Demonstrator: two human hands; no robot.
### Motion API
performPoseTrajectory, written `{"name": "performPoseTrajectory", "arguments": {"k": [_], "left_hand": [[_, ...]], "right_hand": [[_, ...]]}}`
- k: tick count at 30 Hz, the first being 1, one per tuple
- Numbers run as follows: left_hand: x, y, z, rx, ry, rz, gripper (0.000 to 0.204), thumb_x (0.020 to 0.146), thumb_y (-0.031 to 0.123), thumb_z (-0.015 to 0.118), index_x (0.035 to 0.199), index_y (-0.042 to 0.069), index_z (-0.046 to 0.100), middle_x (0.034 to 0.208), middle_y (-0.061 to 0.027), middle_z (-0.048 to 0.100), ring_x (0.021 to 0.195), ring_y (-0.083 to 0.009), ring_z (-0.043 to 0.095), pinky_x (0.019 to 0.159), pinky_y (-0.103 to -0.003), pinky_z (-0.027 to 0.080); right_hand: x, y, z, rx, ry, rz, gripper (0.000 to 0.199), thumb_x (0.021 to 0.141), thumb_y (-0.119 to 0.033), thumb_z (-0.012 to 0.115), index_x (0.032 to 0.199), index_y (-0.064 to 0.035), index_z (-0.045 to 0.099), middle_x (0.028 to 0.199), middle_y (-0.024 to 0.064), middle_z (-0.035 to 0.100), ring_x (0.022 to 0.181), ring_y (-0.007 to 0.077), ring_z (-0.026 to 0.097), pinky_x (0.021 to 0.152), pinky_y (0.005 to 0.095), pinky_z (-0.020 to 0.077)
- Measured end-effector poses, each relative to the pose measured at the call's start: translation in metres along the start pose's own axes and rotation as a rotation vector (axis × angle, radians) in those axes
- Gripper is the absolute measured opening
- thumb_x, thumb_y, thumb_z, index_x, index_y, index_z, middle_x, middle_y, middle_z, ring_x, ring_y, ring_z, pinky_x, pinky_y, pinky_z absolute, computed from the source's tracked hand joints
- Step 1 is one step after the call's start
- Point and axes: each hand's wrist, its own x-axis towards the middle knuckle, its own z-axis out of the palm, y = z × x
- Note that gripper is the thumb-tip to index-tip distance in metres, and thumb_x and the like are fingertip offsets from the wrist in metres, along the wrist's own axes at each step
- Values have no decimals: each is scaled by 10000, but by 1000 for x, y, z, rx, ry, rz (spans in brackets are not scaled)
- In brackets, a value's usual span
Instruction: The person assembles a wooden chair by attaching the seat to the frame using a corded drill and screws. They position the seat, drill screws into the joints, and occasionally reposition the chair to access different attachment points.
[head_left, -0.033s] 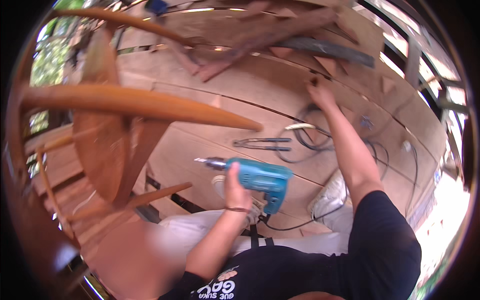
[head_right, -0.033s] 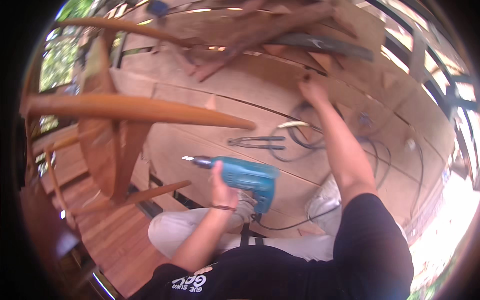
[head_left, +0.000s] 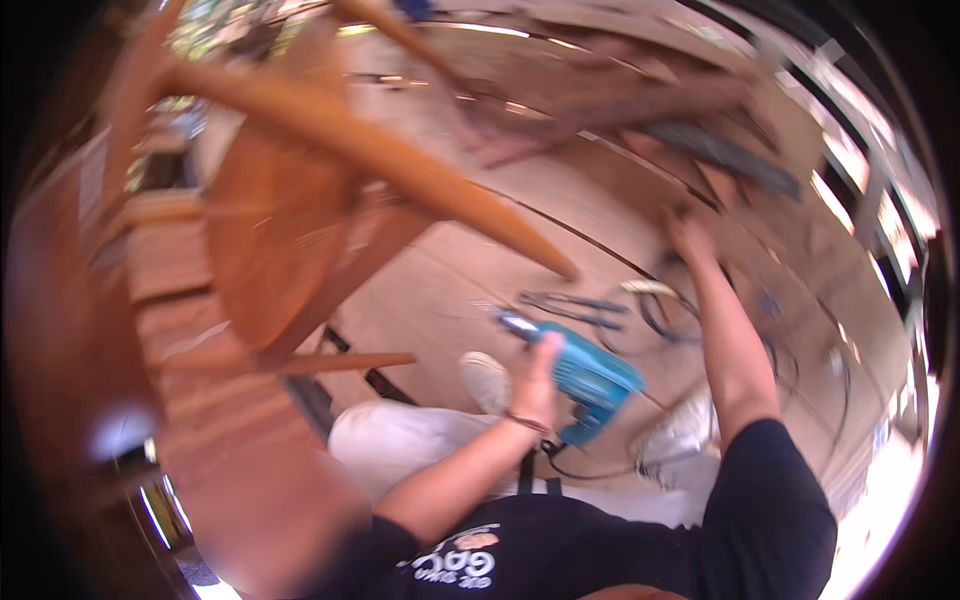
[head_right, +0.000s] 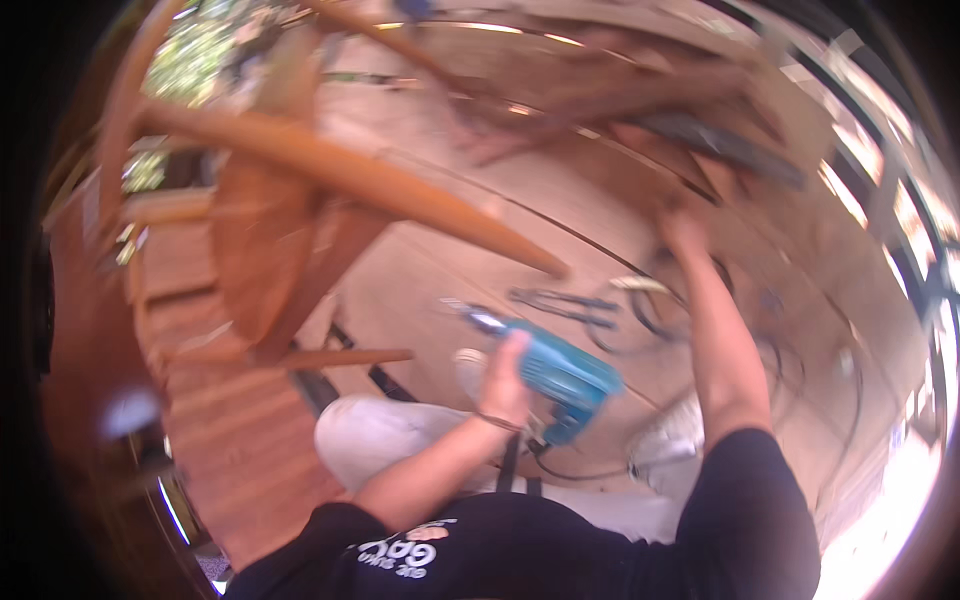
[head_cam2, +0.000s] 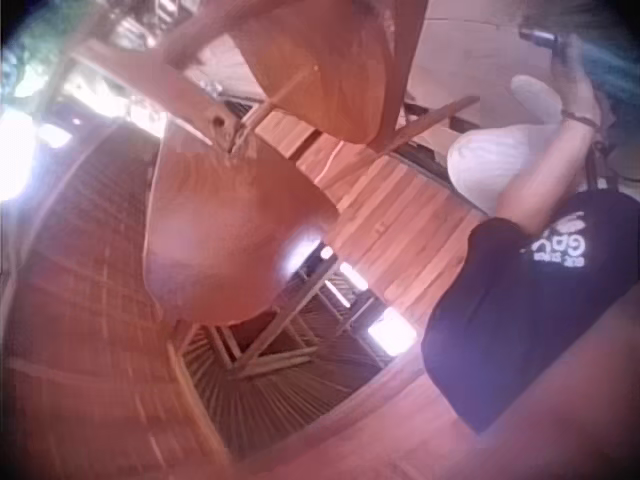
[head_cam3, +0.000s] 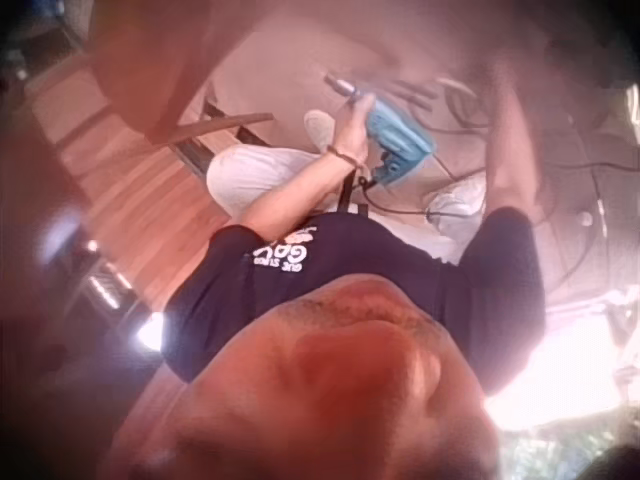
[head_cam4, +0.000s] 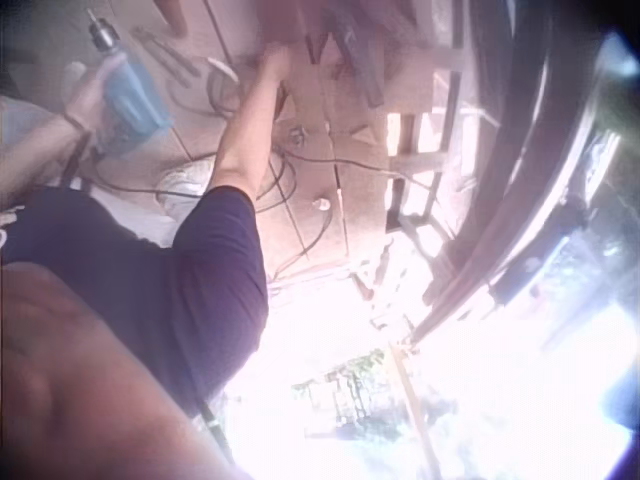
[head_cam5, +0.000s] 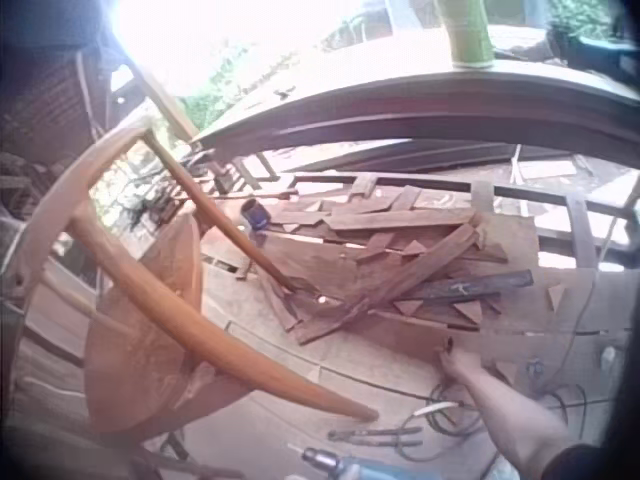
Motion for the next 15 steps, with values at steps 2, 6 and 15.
{"name": "performPoseTrajectory", "arguments": {"k": [2, 6, 15], "left_hand": [[-12, -1, 17, 30, -197, 100, 416, 888, 390, 707, 1107, 52, 604, 961, -6, 603, 890, -106, 574, 845, -300, 473], [-22, 13, 33, 106, -400, 273, 481, 867, 401, 723, 1124, 13, 601, 991, -41, 633, 930, -118, 602, 857, -296, 497], [-76, 120, 7, 376, -550, 536, 471, 815, 374, 757, 1095, 14, 638, 939, -41, 666, 867, -123, 625, 826, -295, 516]], "right_hand": [[19, 2, 16, -385, 15, -244, 459, 940, -381, 520, 1237, -47, 625, 1213, 225, 637, 1104, 392, 618, 899, 486, 511], [49, 7, 39, -28, 296, -299, 348, 913, -212, 496, 1179, -18, 608, 1115, 250, 650, 1032, 410, 634, 865, 514, 497], [-10, -189, -87, 1220, -316, -512, 34, 906, -71, 600, 890, -42, 594, 723, 2, 557, 618, 88, 540, 537, 249, 410]]}}
